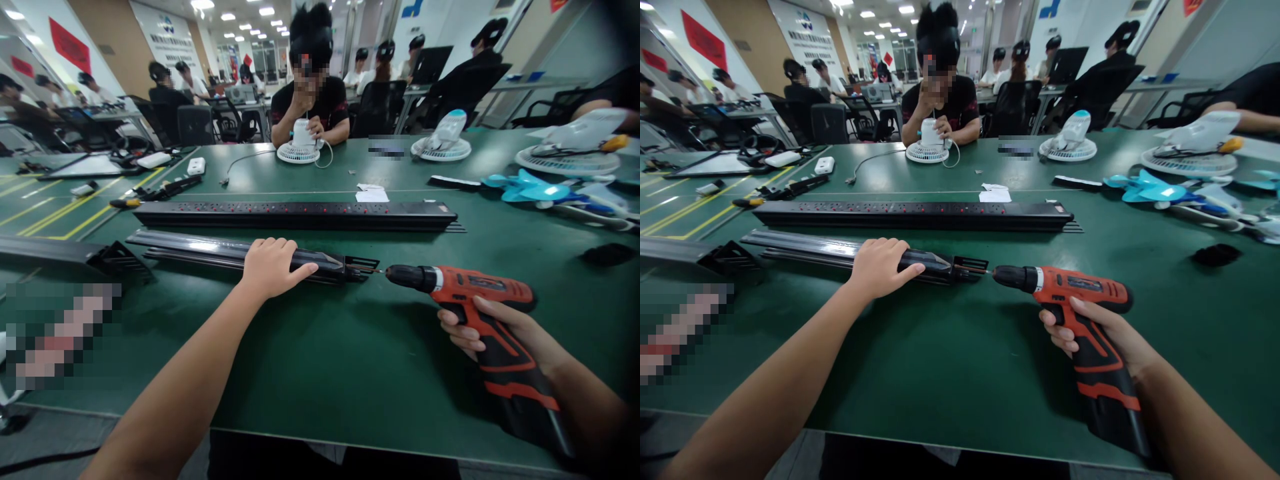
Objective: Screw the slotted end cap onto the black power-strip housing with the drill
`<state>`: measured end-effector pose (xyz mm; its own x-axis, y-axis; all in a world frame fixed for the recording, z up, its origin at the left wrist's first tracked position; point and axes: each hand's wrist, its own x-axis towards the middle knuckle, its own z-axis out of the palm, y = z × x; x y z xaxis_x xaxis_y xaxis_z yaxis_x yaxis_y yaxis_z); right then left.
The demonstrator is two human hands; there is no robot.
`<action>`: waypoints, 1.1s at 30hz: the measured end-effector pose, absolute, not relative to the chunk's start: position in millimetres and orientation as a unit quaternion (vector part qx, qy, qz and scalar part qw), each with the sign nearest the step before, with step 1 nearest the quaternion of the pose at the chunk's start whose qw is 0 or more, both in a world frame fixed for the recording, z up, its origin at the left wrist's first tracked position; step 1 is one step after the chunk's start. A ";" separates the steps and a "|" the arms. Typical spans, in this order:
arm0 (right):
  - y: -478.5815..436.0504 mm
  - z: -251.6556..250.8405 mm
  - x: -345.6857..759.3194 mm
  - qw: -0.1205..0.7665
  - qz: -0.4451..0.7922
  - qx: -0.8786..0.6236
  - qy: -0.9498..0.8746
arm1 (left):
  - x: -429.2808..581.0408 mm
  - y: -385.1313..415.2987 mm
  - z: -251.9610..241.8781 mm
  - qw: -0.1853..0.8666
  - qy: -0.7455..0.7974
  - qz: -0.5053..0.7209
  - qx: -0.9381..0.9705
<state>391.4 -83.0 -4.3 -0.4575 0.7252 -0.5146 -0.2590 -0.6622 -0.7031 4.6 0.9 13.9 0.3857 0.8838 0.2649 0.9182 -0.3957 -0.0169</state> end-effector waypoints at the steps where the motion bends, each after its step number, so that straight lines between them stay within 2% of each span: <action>1: -82.9 -4.3 391.5 0.303 0.807 -0.424 -0.276 | 4.6 0.8 13.5 0.082 -0.543 -0.110 -0.828; 33: -84.7 -3.2 389.9 0.323 0.804 -0.421 -0.270 | 4.4 0.5 4.1 0.097 -0.539 -0.166 -0.820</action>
<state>389.9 -84.7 -3.2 -0.4378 0.7458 -0.5021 -0.2920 -0.6461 -0.7052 4.4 0.5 4.1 0.3631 0.8522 0.3768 0.9164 -0.3996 0.0206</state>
